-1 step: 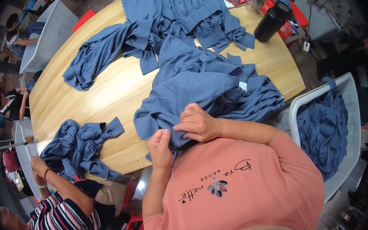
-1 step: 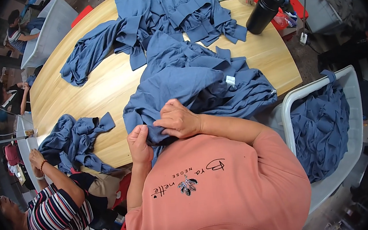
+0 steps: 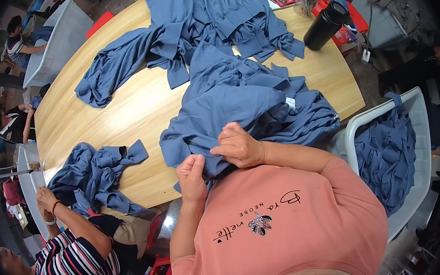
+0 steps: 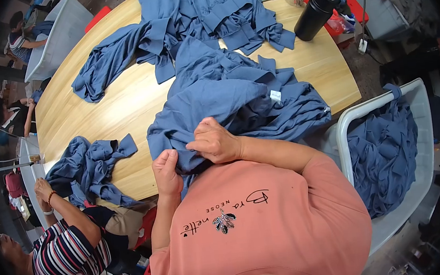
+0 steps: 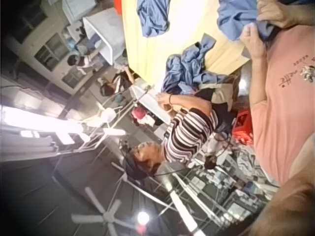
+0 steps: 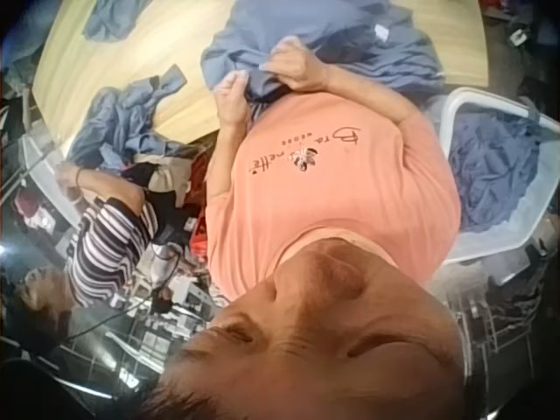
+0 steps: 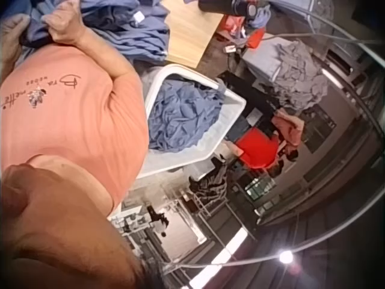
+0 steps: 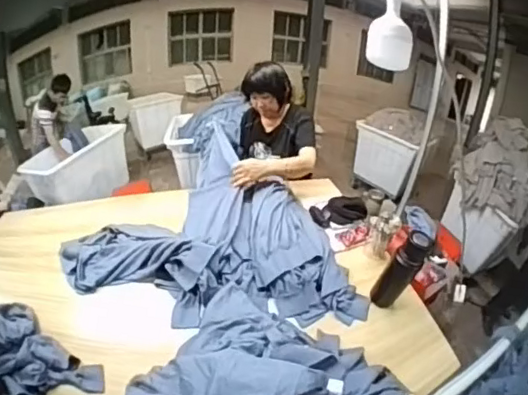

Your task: Inspecting and trimming loose threads from blue garments at a large work table in a factory.

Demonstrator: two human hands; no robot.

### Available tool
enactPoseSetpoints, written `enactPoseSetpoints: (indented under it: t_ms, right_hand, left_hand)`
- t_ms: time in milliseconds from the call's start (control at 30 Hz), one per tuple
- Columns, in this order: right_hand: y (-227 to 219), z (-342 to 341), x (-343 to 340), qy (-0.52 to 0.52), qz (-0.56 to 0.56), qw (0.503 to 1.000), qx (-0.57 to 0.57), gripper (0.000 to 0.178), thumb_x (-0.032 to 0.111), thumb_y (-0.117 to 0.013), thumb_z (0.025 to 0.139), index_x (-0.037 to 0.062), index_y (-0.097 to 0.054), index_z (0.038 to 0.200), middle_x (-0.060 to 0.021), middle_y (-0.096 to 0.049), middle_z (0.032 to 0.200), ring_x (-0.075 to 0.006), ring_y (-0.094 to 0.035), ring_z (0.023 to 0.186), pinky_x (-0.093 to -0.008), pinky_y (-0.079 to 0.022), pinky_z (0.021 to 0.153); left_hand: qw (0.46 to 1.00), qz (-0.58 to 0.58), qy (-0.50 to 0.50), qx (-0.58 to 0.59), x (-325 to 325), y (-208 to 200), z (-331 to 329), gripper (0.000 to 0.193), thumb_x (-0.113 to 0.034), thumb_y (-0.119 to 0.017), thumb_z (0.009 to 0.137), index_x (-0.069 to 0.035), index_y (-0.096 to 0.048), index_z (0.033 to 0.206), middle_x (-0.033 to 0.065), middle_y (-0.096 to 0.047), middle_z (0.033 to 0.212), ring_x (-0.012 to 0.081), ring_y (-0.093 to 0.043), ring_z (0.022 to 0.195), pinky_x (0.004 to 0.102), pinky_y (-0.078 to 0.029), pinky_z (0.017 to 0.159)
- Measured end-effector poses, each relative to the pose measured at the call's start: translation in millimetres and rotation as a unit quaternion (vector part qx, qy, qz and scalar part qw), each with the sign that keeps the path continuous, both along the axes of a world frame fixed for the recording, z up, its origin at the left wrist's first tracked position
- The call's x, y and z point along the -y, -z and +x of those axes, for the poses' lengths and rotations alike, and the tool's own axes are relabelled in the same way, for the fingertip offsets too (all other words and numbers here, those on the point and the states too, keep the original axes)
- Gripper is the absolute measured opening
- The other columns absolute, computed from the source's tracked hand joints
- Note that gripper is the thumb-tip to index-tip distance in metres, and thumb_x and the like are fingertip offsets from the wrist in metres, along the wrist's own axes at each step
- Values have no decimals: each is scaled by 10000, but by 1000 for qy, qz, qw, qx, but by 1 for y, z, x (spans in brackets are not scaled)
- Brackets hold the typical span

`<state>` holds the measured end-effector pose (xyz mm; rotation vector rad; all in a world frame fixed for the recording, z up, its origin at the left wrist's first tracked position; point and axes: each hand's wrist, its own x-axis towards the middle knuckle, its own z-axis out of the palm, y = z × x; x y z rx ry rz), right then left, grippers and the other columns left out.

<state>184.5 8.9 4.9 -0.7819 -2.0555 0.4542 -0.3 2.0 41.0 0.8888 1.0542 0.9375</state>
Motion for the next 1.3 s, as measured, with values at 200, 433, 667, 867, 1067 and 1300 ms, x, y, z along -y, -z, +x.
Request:
enactPoseSetpoints:
  t_ms: [200, 433, 667, 867, 1067, 1300]
  right_hand:
    - [-1, 7, 9, 69, 103, 991, 51, 195, 52, -603, 645, 59, -609, 839, -14, -532, 714, -186, -538, 753, -384, -367, 803]
    - [-13, 11, 17, 83, 132, 985, 71, 93, 63, -591, 676, 81, -609, 765, -8, -569, 749, -174, -563, 832, -400, -334, 873]
    - [-10, 17, 20, 125, 101, 985, 67, 56, 71, -598, 697, 74, -612, 751, -18, -580, 726, -170, -566, 812, -409, -321, 894]
    - [-11, 12, 18, 96, 93, 988, 75, 48, 72, -592, 695, 84, -597, 740, -13, -565, 728, -176, -560, 822, -420, -320, 896]
    - [-10, 16, 15, -26, 53, 989, 137, 77, 64, -578, 655, 98, -571, 724, 7, -533, 755, -189, -522, 905, -480, -310, 896]
    - [-16, 3, 16, 57, 99, 990, 87, 192, 28, -604, 636, 46, -605, 827, -50, -548, 759, -219, -546, 778, -468, -340, 858]
  left_hand:
    - [925, 210, 31, -314, -10, 13, 6, 53, -59, -596, 772, -23, -592, 810, 35, -573, 729, 123, -523, 666, 229, -411, 632]
    - [789, 463, 189, -356, -48, 15, 25, 221, -9, -593, 641, -45, -629, 856, 101, -604, 783, 278, -583, 805, 349, -450, 716]
    - [929, 151, 279, -190, -51, 11, 17, 100, 9, -586, 732, 24, -643, 812, 2, -614, 675, 25, -497, 631, 200, -410, 561]
    - [913, 98, 298, -263, -51, 10, 17, 85, -1, -600, 693, 18, -637, 766, -9, -594, 658, 33, -488, 611, 202, -393, 545]
    - [963, 4, 242, -116, -52, 27, 16, 72, -5, -604, 649, -8, -618, 719, -20, -565, 638, 38, -470, 590, 203, -382, 535]
    - [958, 10, 260, -123, -37, 39, 16, 64, -66, -620, 691, -34, -630, 746, -24, -533, 608, 38, -446, 548, 209, -355, 469]
